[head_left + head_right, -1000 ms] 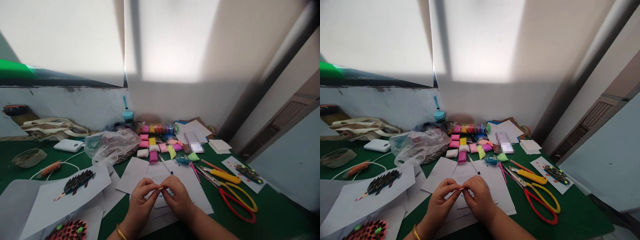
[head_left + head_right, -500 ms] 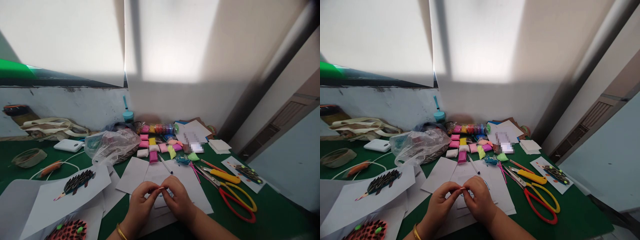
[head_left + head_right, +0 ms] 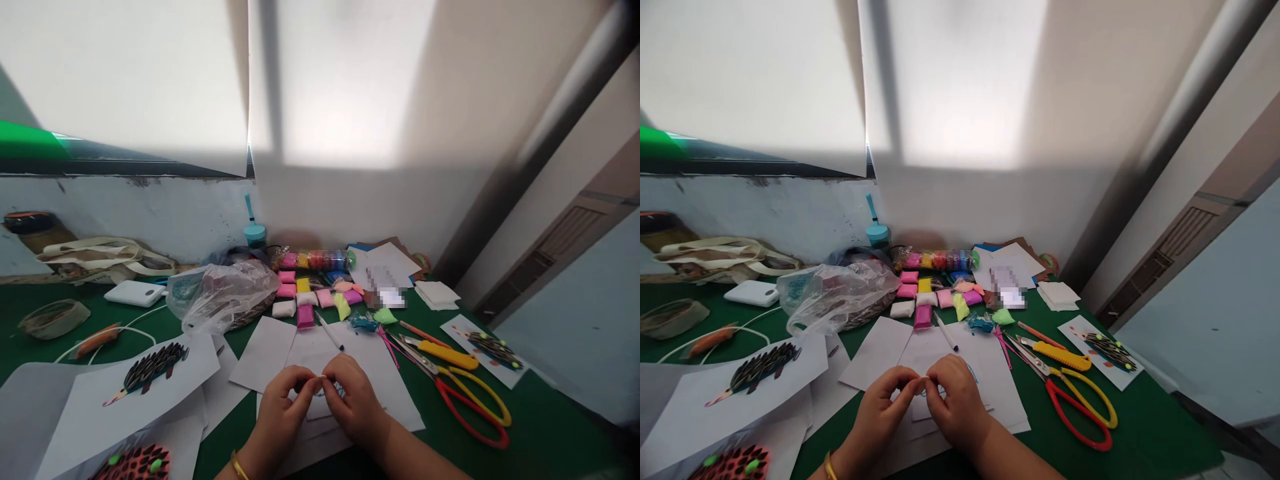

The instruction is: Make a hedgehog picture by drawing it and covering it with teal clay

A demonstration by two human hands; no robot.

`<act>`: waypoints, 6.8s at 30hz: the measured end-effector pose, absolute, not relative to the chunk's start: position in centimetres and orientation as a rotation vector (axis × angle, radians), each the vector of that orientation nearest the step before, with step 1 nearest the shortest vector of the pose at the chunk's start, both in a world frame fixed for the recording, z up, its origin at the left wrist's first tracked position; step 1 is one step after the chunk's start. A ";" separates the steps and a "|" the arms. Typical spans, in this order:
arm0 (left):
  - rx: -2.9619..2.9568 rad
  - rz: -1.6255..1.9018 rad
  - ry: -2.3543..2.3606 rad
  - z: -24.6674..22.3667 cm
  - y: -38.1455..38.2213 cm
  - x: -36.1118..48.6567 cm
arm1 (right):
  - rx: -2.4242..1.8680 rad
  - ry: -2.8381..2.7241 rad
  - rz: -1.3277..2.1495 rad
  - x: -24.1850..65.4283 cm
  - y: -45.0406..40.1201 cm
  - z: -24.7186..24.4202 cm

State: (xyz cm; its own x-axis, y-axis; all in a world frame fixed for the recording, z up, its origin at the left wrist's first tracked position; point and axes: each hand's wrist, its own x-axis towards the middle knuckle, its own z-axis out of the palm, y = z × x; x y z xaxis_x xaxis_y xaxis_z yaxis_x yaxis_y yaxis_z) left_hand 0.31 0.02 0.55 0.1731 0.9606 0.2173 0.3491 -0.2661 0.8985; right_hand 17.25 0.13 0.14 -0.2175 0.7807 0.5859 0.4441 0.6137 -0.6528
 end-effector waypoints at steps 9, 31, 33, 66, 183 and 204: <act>1.767 1.126 1.208 0.5 0.1 0.2 | -0.982 -1.870 0.444 17.2 0.0 0.0; 1.835 1.081 1.243 0.2 -0.1 0.0 | -0.964 -1.862 0.409 17.3 0.0 0.3; 1.835 1.053 1.258 0.2 0.0 0.0 | -0.968 -1.865 0.413 17.3 0.0 0.2; 1.622 1.069 1.190 -0.2 0.1 0.1 | -1.024 -1.816 0.564 17.3 0.2 -0.2; 1.785 1.152 1.302 -0.2 0.4 0.1 | -1.022 -1.858 0.511 17.3 0.2 -0.2; 1.819 1.125 1.232 0.4 0.4 0.0 | -1.011 -1.914 0.471 17.2 0.3 -0.4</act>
State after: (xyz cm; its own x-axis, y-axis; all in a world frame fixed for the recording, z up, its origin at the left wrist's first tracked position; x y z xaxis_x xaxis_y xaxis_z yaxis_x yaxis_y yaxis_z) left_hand 0.00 0.39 0.40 0.1854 0.9397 0.2873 0.3713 -0.3377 0.8649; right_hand 17.15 0.27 -0.38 -0.2678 0.8012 0.5352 0.4610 0.5943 -0.6590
